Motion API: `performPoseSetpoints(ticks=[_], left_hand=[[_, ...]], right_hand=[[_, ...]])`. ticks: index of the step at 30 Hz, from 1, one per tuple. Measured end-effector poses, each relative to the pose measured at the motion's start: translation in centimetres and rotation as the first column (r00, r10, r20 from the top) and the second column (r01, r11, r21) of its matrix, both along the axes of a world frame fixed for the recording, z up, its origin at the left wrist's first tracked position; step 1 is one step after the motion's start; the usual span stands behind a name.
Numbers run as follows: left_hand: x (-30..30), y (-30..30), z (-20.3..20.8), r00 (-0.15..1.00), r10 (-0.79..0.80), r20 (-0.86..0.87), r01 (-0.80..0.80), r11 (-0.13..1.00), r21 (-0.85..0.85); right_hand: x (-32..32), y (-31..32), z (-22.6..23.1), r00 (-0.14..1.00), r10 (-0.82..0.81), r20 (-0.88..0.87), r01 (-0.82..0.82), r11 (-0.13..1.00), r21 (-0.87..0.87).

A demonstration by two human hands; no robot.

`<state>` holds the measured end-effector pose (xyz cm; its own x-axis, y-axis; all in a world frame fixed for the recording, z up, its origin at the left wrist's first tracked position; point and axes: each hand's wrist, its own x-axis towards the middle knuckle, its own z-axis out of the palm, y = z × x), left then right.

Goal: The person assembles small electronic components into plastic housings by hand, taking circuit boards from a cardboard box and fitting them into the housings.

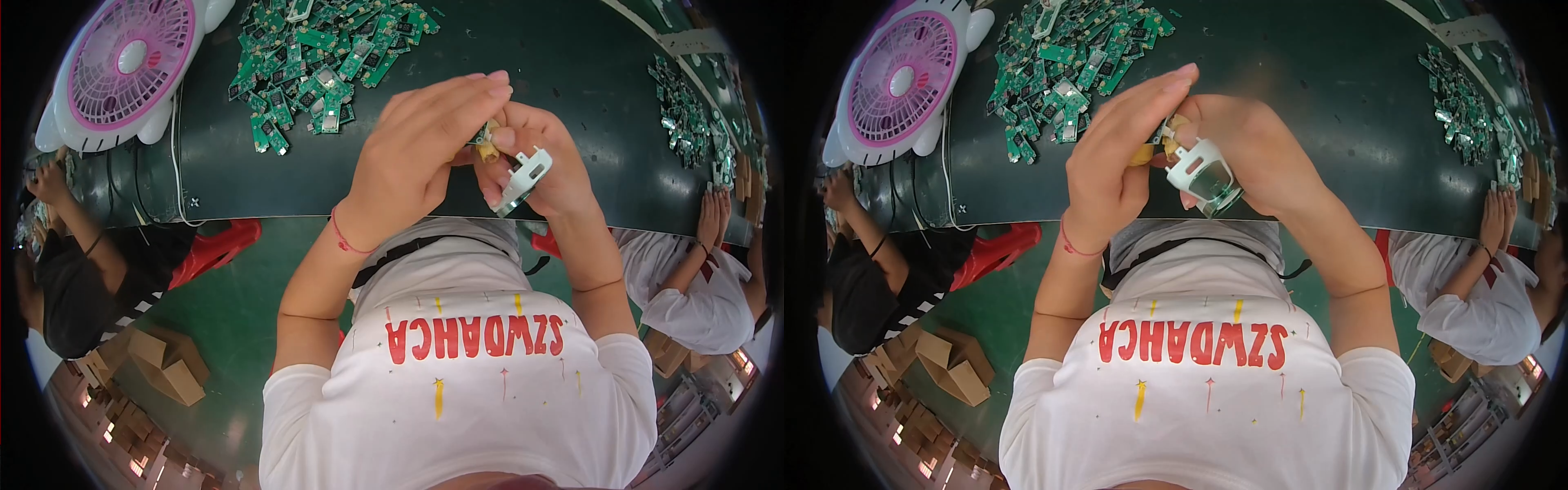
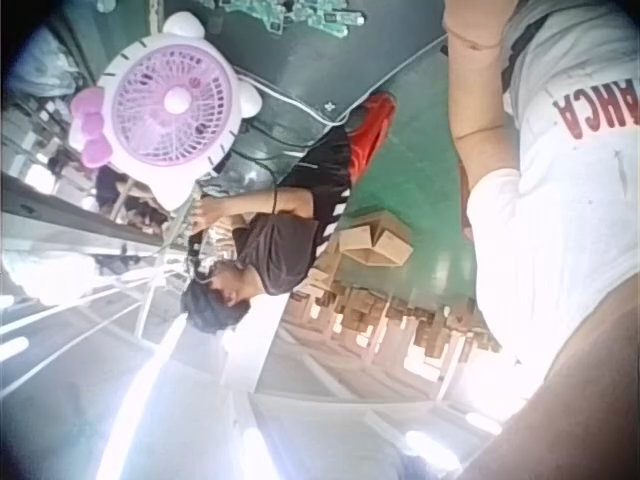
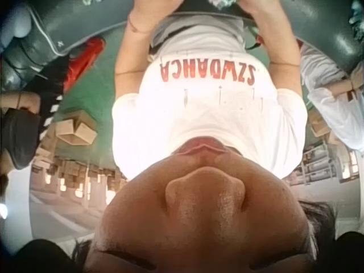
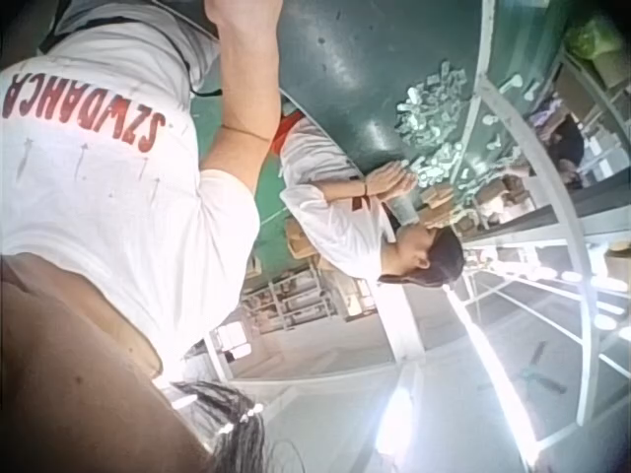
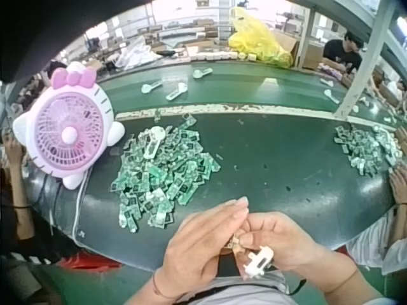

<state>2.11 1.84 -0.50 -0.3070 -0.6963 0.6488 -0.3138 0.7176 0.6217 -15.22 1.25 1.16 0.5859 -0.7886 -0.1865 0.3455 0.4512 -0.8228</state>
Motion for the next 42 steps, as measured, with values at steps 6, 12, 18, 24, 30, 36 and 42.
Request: performPoseSetpoints(ticks=[6, 12, 18, 24, 30, 36, 42], left_hand=[[-0.3, 0.4, 0.0, 0.997, -0.02, -0.073, 0.022, 0.999, 0.025], [-0.6, 0.6, 0.2, 0.996, -0.018, -0.085, 0.021, 0.999, 0.033], [-0.8, -0.1, -0.6, 0.993, 0.099, -0.065, -0.09, 0.989, 0.119], [-0.8, 1.3, -1.9, 0.7, 0.201, -0.686, 0.641, 0.246, 0.727], [-1.1, 1.1, -3.6, 0.358, 0.328, -0.874, 0.918, 0.046, 0.393], [-1.8, 0.6, -2.5, 0.371, 0.47, -0.801, 0.725, 0.392, 0.566], [-1.8, 0.6, -2.1, 0.58, 0.302, -0.757, 0.521, 0.576, 0.629]], right_hand=[[0.5, 0.3, 1.0, 0.998, -0.044, -0.039, 0.045, 0.998, 0.039], [0.6, 0.7, 1.1, 0.998, -0.052, -0.034, 0.052, 0.998, 0.016], [0.9, 0.1, 0.6, 0.951, -0.176, -0.255, 0.105, 0.957, -0.27], [0.7, -1.7, 0.1, 0.754, -0.628, -0.192, -0.03, 0.259, -0.966], [0.0, -2.8, 1.1, 0.786, -0.573, -0.231, -0.369, -0.135, -0.92], [-0.9, -4.1, 1.6, 0.585, -0.746, -0.318, -0.593, -0.126, -0.795], [-1.3, -4.2, 1.3, 0.57, -0.719, -0.396, -0.56, 0.012, -0.828]])
